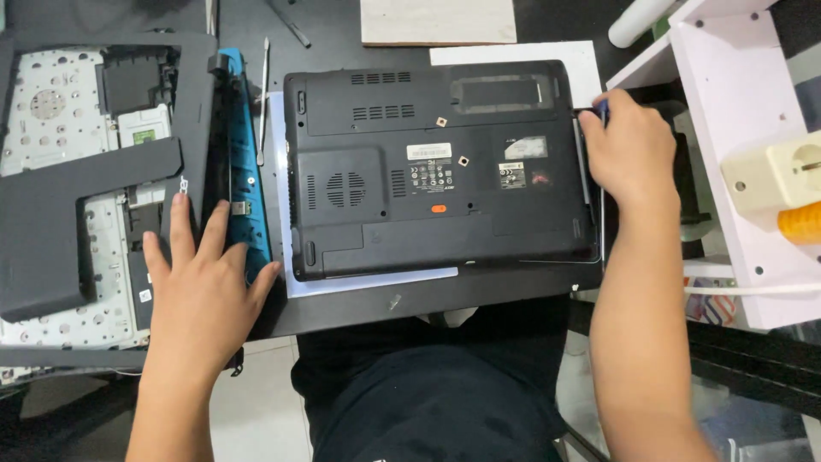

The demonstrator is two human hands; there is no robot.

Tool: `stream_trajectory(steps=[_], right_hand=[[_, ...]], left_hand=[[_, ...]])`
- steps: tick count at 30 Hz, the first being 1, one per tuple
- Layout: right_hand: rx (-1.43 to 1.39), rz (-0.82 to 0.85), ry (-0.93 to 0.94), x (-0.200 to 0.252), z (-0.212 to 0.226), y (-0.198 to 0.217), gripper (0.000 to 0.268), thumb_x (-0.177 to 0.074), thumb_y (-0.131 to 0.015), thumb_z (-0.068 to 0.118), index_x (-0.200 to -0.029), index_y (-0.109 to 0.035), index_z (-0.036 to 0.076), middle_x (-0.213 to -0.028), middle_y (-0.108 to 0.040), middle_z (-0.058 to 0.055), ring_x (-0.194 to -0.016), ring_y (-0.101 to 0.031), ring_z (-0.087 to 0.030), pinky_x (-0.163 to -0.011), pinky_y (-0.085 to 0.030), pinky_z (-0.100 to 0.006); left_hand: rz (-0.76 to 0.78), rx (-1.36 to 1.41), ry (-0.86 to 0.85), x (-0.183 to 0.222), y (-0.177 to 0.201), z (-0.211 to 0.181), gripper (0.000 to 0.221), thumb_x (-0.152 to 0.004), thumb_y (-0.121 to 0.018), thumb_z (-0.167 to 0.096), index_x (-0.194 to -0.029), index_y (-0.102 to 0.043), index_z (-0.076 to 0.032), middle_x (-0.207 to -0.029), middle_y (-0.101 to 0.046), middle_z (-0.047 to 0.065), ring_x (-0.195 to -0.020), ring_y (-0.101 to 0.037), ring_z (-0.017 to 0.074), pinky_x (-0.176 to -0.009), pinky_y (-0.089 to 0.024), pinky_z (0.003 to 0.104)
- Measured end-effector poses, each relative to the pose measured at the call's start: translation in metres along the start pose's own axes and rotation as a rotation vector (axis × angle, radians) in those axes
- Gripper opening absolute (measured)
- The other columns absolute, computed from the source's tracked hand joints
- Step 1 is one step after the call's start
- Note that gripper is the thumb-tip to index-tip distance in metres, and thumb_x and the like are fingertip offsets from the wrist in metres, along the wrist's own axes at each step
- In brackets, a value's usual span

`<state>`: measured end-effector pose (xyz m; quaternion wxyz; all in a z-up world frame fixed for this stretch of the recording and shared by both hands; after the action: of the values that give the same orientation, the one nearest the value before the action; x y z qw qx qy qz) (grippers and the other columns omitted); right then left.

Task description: The person disassembles a laptop by removing screws, the DVD drive, and the battery to access internal components.

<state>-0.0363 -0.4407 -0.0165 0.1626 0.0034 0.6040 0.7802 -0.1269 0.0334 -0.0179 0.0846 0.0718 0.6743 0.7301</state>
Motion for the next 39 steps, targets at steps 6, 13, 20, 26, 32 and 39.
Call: stream_trajectory(steps=[6, 13, 20, 26, 32, 39], right_hand=[[0.014, 0.089, -0.006, -0.022, -0.014, -0.035, 0.031, -0.105, -0.063, 0.033, -0.123, -0.069, 0.007, -0.103, -0.070, -0.028, -0.099, -0.065, -0.049, -0.086, -0.050, -0.056], [-0.120, 0.108, -0.093, -0.029, -0.031, -0.052, 0.035, -0.103, -0.066, 0.033, -0.124, -0.063, 0.005, -0.106, -0.071, -0.025, -0.103, -0.067, -0.045, -0.089, -0.051, -0.052], [-0.206, -0.038, -0.277, 0.014, -0.020, -0.009, 0.042, -0.097, -0.071, 0.044, -0.116, -0.072, 0.007, -0.099, -0.074, -0.020, -0.095, -0.071, -0.038, -0.086, -0.053, -0.047], [-0.063, 0.195, -0.279, 0.037, -0.023, -0.035, 0.063, -0.093, -0.064, 0.061, -0.115, -0.075, 0.003, -0.103, -0.075, -0.021, -0.101, -0.070, -0.040, -0.090, -0.052, -0.048], [-0.023, 0.201, -0.306, 0.048, -0.014, -0.026, 0.066, -0.093, -0.063, 0.066, -0.113, -0.075, 0.004, -0.101, -0.074, -0.025, -0.104, -0.068, -0.044, -0.092, -0.051, -0.050], [0.060, 0.227, -0.335, 0.060, -0.026, -0.034, 0.075, -0.095, -0.058, 0.072, -0.108, -0.075, 0.000, -0.102, -0.072, -0.029, -0.103, -0.067, -0.048, -0.090, -0.051, -0.054]], left_hand=[[-0.027, 0.029, -0.003, 0.002, -0.002, 0.002, 0.053, -0.089, -0.065, -0.050, -0.117, -0.072, -0.006, -0.154, -0.051, 0.014, -0.154, -0.025, 0.0429, -0.115, -0.023, 0.069], [-0.164, 0.151, -0.001, 0.003, 0.026, -0.011, 0.061, -0.088, -0.067, -0.049, -0.133, -0.067, -0.007, -0.152, -0.050, 0.025, -0.149, -0.031, 0.0463, -0.114, -0.022, 0.070], [-0.319, 0.589, 0.096, -0.017, 0.032, -0.041, 0.061, -0.090, -0.074, -0.040, -0.137, -0.061, -0.003, -0.141, -0.058, 0.019, -0.133, -0.052, 0.0417, -0.110, -0.043, 0.048], [-0.298, 0.765, 0.233, -0.067, -0.016, -0.028, 0.083, -0.091, -0.076, -0.043, -0.150, -0.042, 0.005, -0.135, -0.058, 0.028, -0.124, -0.053, 0.0438, -0.103, -0.043, 0.047], [-0.215, 1.029, 0.396, -0.097, -0.034, -0.005, 0.078, -0.090, -0.073, -0.046, -0.152, -0.046, -0.006, -0.132, -0.064, 0.023, -0.120, -0.063, 0.0355, -0.100, -0.048, 0.043], [-0.111, 0.998, 0.464, -0.090, -0.040, 0.007, 0.080, -0.087, -0.070, -0.054, -0.148, -0.050, -0.006, -0.104, -0.075, 0.019, -0.096, -0.074, 0.0310, -0.087, -0.054, 0.040]])
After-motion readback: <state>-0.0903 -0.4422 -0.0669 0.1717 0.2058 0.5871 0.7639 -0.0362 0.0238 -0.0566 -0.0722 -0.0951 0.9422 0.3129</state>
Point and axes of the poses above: each hand's wrist, its own x-axis away from the middle knuckle, its own y-axis out of the back of the hand, z = x × y, the point moved 10 cm from there along -x, towards the middle knuckle
